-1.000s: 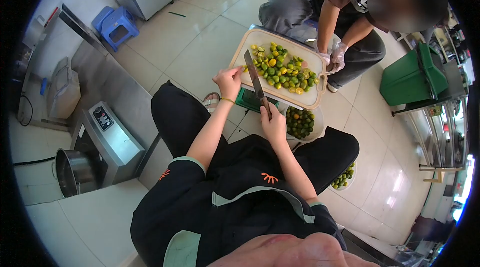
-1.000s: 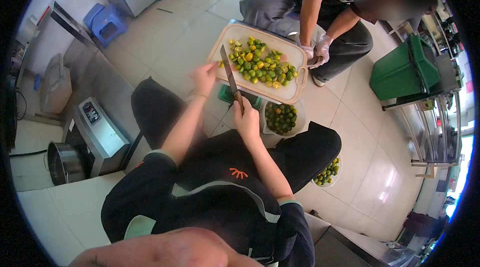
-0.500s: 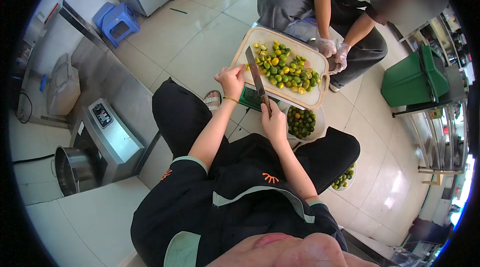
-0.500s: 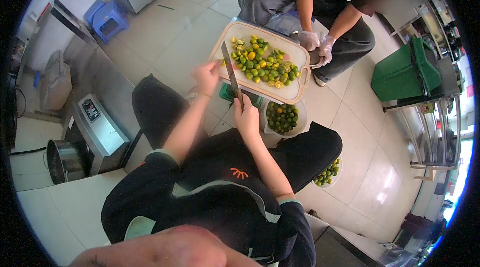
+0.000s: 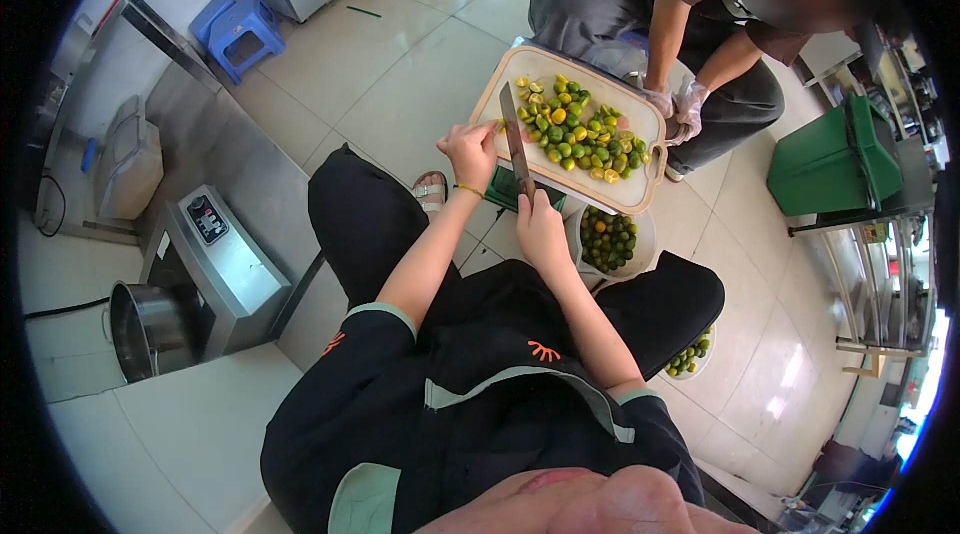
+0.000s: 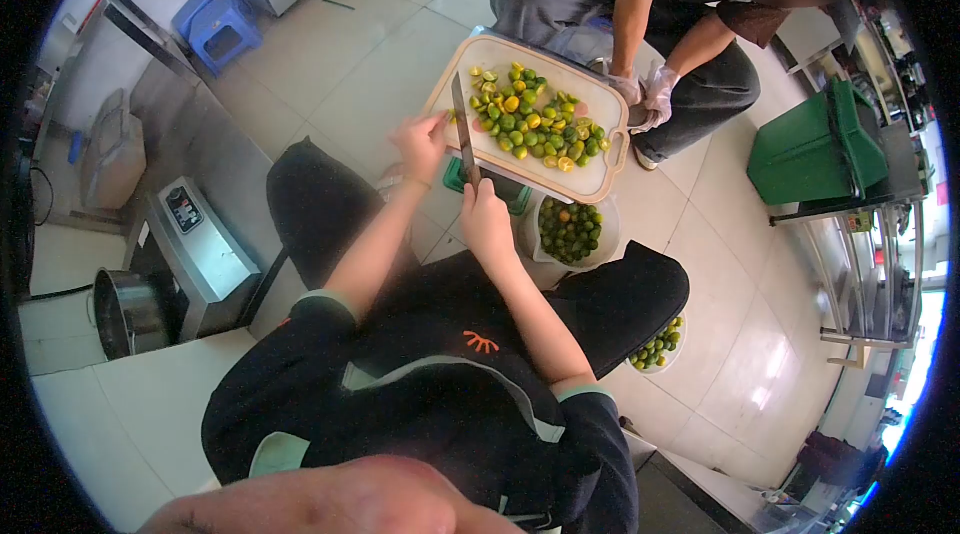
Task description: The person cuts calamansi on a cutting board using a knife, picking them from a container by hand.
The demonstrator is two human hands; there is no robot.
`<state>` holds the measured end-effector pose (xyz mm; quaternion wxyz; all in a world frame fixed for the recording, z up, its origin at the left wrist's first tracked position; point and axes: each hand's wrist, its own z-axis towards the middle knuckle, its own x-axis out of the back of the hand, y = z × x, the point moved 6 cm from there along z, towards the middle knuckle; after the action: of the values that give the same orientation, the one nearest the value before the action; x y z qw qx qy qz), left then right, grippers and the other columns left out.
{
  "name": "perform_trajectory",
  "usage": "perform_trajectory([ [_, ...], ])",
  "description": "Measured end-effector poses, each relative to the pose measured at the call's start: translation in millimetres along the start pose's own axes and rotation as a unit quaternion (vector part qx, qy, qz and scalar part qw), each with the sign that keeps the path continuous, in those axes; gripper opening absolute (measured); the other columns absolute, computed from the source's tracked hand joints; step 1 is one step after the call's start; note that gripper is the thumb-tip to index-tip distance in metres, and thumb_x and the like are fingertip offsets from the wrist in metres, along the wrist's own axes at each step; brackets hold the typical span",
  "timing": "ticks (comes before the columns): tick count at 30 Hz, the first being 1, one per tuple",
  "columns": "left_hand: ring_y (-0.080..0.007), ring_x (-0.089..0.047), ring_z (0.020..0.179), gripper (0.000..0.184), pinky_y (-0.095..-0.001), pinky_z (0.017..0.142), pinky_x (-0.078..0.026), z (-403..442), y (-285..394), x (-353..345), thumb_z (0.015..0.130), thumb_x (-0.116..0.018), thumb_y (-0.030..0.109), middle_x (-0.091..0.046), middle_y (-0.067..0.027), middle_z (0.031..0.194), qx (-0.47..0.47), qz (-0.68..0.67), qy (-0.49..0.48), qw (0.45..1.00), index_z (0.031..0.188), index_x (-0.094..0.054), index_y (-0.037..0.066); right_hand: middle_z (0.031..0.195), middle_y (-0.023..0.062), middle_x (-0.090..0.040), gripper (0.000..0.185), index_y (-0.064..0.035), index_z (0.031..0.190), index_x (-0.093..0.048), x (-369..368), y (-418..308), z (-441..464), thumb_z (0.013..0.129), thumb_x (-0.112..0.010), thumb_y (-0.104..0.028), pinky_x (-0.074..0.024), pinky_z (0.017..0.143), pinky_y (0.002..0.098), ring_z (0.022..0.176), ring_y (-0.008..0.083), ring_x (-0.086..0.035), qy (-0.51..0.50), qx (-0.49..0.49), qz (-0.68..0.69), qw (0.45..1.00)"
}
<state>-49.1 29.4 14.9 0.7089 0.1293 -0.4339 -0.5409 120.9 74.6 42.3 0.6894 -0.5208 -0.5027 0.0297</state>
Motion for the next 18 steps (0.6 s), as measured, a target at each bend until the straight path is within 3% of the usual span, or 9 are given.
perform_trajectory([
  [6,-0.0204,-0.058,0.077,0.014,-0.0375,0.075,-0.03,-2.3,-3.1,-2.5,0.076,-0.063,0.01,-0.067,-0.0009,0.076,-0.007,-0.025,-0.006,1.0,0.083,-0.074,0.016,0.072,0.033,-0.059,0.028,0.0037,0.089,-0.045,-3.3,-2.4,20.5,0.095,-0.047,-0.024,-0.0471,0.065,0.0551,0.072,0.0505,-0.058,0.005,0.056,-0.007,0.998],
  [15,-0.02,-0.059,0.08,0.016,-0.0379,0.075,-0.031,-5.6,-8.1,-6.1,0.076,-0.063,0.009,-0.067,-0.0008,0.076,-0.026,-0.007,0.006,1.0,0.085,-0.073,0.016,0.078,0.0337,-0.06,0.029,0.0034,0.091,-0.046,-5.7,7.4,2.6,0.095,-0.047,-0.025,-0.0485,0.069,0.0552,0.077,0.0494,-0.06,-0.039,-0.019,-0.036,0.998],
  [18,-0.0205,-0.059,0.079,0.014,-0.0379,0.076,-0.031,-7.3,-7.1,-7.5,0.076,-0.063,0.01,-0.067,-0.0007,0.076,-0.026,-0.013,0.007,1.0,0.084,-0.073,0.015,0.074,0.0343,-0.058,0.03,0.0051,0.088,-0.047,-6.5,9.9,9.9,0.095,-0.047,-0.024,-0.0469,0.065,0.0555,0.075,0.0517,-0.058,-0.003,0.022,-0.018,1.0],
])
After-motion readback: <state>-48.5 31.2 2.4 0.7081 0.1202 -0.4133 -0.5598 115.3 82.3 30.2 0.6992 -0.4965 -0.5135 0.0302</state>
